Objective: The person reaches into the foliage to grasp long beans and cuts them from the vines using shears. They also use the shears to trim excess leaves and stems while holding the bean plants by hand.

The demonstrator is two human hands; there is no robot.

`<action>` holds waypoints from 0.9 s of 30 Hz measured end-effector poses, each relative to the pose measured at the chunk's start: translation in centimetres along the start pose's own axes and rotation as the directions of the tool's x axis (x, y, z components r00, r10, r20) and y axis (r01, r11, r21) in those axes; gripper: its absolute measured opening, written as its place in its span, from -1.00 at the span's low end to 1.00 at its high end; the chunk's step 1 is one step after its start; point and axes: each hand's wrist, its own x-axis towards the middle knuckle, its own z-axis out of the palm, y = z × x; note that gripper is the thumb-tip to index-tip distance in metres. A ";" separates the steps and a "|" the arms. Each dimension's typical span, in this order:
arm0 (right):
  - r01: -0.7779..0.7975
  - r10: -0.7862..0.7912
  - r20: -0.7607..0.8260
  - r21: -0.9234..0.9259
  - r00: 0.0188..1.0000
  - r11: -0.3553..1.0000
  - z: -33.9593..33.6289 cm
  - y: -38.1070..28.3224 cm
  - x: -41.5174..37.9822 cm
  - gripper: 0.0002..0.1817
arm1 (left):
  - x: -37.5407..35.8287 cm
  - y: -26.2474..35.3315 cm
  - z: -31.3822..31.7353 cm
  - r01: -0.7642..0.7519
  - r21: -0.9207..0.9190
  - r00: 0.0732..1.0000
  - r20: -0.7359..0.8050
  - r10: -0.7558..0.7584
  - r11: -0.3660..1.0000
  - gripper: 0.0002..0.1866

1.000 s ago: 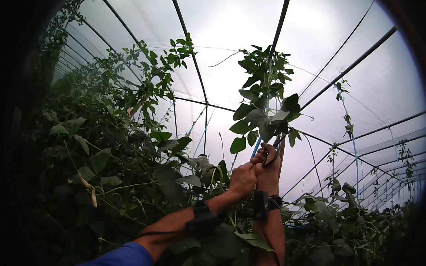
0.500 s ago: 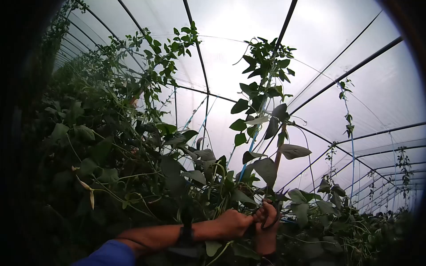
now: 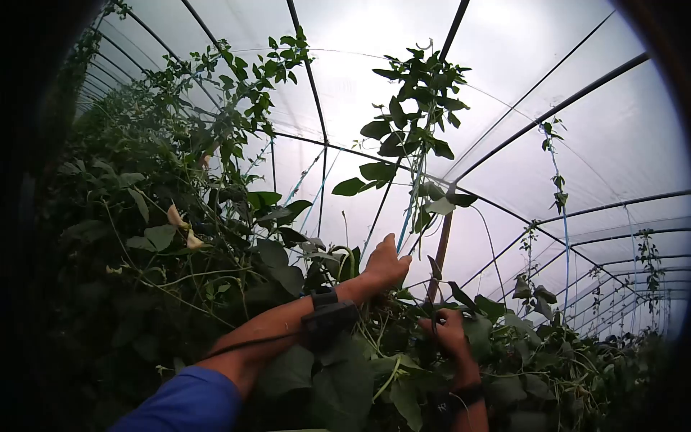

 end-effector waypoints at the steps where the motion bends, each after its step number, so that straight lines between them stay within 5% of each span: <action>1: -0.004 0.027 0.169 -0.134 0.985 0.991 -0.5 -2.5 -0.3 -0.56 | 0.5 -0.4 0.2 0.271 0.028 0.947 0.171 -0.272 0.962 -0.63; 2: 0.011 0.079 0.326 -0.266 0.942 0.964 -0.7 -3.7 -0.3 -0.58 | 1.3 -2.2 1.1 0.270 0.023 0.948 0.171 -0.270 0.963 -0.63; 4: 0.039 0.045 0.357 -0.224 0.933 0.974 -1.2 -3.1 0.5 -0.57 | 1.6 -5.4 2.4 0.347 -0.137 0.835 0.496 -0.239 0.928 -0.62; 6: -0.116 0.083 0.361 0.071 0.929 0.991 -1.9 -4.6 0.3 -0.56 | 0.9 -6.0 3.1 0.249 -0.084 0.906 0.373 -0.201 0.965 -0.65; 10: 0.074 -0.035 -0.124 0.332 0.992 0.940 -3.1 -6.0 0.8 -0.57 | -0.7 -4.6 2.5 0.208 -0.049 0.952 0.240 -0.191 0.977 -0.73; 12: 0.149 -0.128 -0.300 0.048 0.945 0.988 -2.8 -5.9 2.5 -0.55 | -1.3 -3.2 1.7 0.133 0.035 0.977 0.166 -0.137 0.990 -0.75; 13: 0.135 -0.321 -0.373 -0.446 0.871 0.885 -2.9 -5.8 3.5 -0.48 | -1.7 -2.6 1.0 0.159 0.029 0.971 0.179 -0.161 0.987 -0.77; 14: 0.192 -0.537 -0.341 -0.680 0.772 0.707 -2.0 -6.4 3.3 -0.42 | -1.8 -2.2 0.6 0.161 0.032 0.970 0.180 -0.164 0.986 -0.77; 16: 0.181 -0.509 -0.252 -0.734 0.823 0.654 -1.0 -6.9 4.4 -0.36 | -2.2 -1.7 0.1 0.140 0.045 0.974 0.173 -0.146 0.989 -0.77; 18: 0.306 -0.500 -0.219 -0.569 0.838 0.763 -0.1 -6.6 6.8 -0.49 | -2.3 -1.6 -0.2 0.129 0.053 0.975 0.174 -0.136 0.990 -0.78; 19: 0.298 -0.330 -0.205 -0.171 0.922 0.939 0.9 -8.1 6.5 -0.55 | -2.3 -1.7 0.0 0.124 0.061 0.979 0.158 -0.132 0.990 -0.74; 20: 0.198 -0.175 -0.112 0.251 0.978 0.948 2.4 -9.8 6.0 -0.61 | -2.4 -1.8 0.1 0.118 0.069 0.982 0.142 -0.127 0.991 -0.71; 23: 0.122 -0.122 -0.037 0.563 0.992 0.817 5.6 -10.5 8.6 -0.60 | -2.5 -2.4 0.3 0.041 0.093 0.991 0.122 -0.053 0.995 -0.72; 27: -0.072 -0.225 0.263 0.785 0.938 0.615 7.2 -8.3 13.5 -0.73 | -2.9 -2.2 0.1 0.053 0.103 0.995 0.076 -0.061 0.993 -0.74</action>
